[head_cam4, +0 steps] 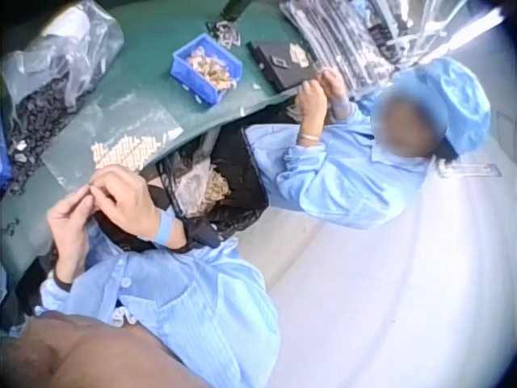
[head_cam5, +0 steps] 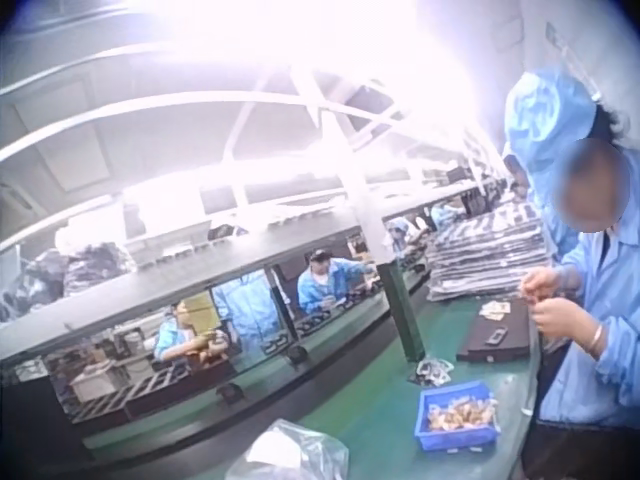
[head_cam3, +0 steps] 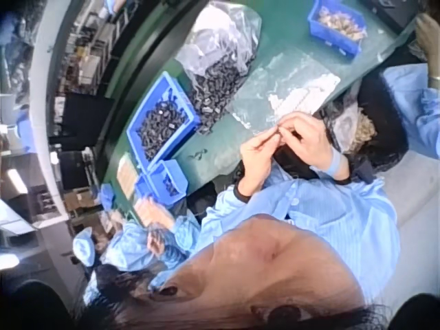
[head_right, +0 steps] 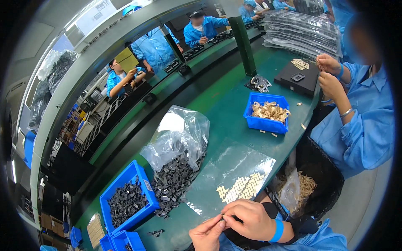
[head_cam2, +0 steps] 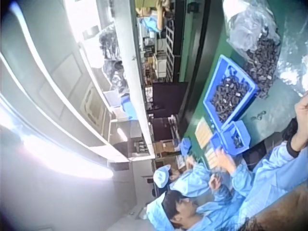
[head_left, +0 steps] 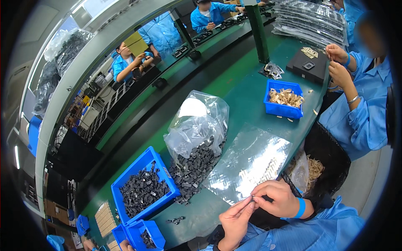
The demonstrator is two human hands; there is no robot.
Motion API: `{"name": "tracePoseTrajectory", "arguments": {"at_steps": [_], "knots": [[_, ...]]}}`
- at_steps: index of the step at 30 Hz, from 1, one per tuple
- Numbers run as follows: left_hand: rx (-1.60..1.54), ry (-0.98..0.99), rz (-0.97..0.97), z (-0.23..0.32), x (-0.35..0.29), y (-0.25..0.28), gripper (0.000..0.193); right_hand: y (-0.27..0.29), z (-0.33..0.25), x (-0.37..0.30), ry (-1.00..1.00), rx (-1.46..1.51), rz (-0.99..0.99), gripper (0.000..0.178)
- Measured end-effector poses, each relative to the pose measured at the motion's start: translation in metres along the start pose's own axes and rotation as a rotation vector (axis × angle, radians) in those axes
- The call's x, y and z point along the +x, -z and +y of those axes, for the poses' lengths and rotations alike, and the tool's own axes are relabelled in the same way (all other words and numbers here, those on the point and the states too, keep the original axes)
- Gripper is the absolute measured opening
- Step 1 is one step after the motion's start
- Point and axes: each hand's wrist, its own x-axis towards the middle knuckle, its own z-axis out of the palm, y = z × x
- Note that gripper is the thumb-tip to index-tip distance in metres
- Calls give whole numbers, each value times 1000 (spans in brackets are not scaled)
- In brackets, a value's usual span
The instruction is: Assembling small plastic and metal components at a factory workbench.
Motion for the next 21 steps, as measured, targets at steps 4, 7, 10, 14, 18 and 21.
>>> {"name": "tracePoseTrajectory", "arguments": {"at_steps": [4,7,10,14,18,21], "knots": [[-1,74,134,8,7,-4,20,8,1,3,-88,197,-7,9],[-114,128,86,22,4,-3,23,6,2,12,-90,296,15,8],[-129,119,75,21,13,-6,23,0,14,11,-191,426,-33,8],[-106,94,31,16,6,-3,24,-6,16,2,-304,572,-33,8],[-46,79,50,15,2,-3,24,-8,15,-2,-281,568,-31,8],[-53,78,51,13,1,-3,24,-9,16,-3,-293,561,-33,8]]}}
